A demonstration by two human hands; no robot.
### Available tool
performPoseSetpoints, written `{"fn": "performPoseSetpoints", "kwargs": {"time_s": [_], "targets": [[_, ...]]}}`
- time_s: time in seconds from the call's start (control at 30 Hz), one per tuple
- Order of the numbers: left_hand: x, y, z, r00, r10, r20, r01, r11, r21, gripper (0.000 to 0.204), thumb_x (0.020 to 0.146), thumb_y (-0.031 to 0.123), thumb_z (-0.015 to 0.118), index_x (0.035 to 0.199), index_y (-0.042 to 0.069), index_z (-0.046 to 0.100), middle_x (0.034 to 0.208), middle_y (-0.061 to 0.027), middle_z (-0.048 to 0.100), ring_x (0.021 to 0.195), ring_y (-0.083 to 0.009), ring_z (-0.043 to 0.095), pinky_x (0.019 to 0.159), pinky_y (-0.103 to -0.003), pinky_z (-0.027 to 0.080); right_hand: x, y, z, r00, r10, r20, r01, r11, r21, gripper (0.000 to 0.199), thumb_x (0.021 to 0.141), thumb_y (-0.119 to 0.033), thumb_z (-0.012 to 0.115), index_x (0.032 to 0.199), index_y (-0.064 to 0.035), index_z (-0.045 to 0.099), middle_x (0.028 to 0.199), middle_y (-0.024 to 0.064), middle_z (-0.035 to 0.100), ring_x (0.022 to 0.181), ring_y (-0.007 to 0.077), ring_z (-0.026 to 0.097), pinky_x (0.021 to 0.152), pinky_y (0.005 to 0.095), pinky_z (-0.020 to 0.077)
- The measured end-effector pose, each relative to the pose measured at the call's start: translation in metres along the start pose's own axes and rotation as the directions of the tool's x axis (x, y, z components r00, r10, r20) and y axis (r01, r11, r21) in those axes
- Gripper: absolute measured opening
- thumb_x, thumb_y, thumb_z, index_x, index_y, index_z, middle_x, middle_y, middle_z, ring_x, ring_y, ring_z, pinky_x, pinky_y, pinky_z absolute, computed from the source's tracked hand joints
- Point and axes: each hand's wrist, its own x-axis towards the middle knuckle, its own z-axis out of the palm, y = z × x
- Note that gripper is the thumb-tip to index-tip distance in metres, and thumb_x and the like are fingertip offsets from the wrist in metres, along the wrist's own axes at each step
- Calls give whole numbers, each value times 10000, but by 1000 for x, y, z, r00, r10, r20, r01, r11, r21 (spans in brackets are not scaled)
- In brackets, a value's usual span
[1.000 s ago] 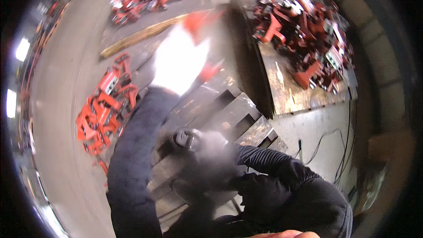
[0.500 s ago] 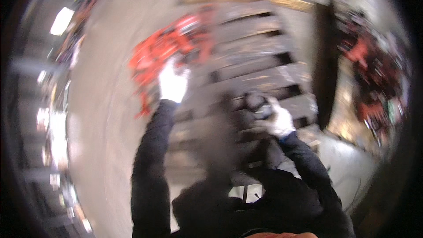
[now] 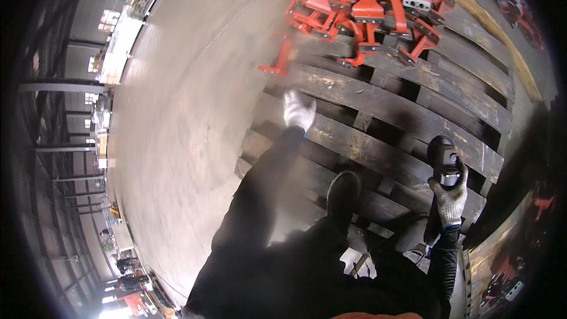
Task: The person uses an angle grinder to smooth the edges of red metal parts placed on a wooden pallet. They repeatedly pick up each part, grind its edges, and place it back on the pallet.
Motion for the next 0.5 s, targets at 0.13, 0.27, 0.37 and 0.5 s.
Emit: {"fn": "performPoseSetpoints", "kwargs": {"time_s": [0.13, 0.27, 0.37, 0.5], "targets": [[55, -10, -16, 928, -342, -148, 335, 940, -71, 1013, 819, 527, 768, 1564, 53, 273, 1567, -227, 329, 1450, -358, 347, 1201, -443, 334, 14, -16, 15, 1000, 6, -15, -6, 1000, -7, 893, 708, -48, 835, 1506, -79, 435, 1264, 147, 650, 1119, 241, 642, 1000, 384, 514], [112, -27, -46, 906, 56, -420, -42, 998, 42, 690, 812, 341, 781, 1369, 48, 497, 1267, -217, 573, 1189, -402, 572, 1026, -477, 480, 32, -18, 26, 1000, -10, 1, 10, 998, -63, 897, 702, -57, 832, 1506, -63, 436, 1297, 152, 633, 1168, 245, 621, 1030, 390, 494], [162, -29, -59, 938, 222, -266, -173, 965, 195, 433, 863, 347, 724, 1231, 127, 660, 1167, -190, 687, 1076, -401, 661, 958, -469, 528, 44, -24, 32, 997, 73, 14, -72, 993, -93, 898, 697, -87, 843, 1501, -62, 445, 1313, 155, 627, 1180, 251, 616, 1041, 396, 489], [211, 17, -64, 977, -136, 163, 40, 874, 484, 363, 888, 335, 656, 1206, 164, 689, 1216, -167, 709, 1121, -392, 676, 946, -483, 547, 59, -23, 38, 1000, -6, -14, 3, 972, -234, 889, 688, -141, 857, 1480, -62, 460, 1278, 169, 643, 1136, 273, 643, 1020, 412, 509]]}}
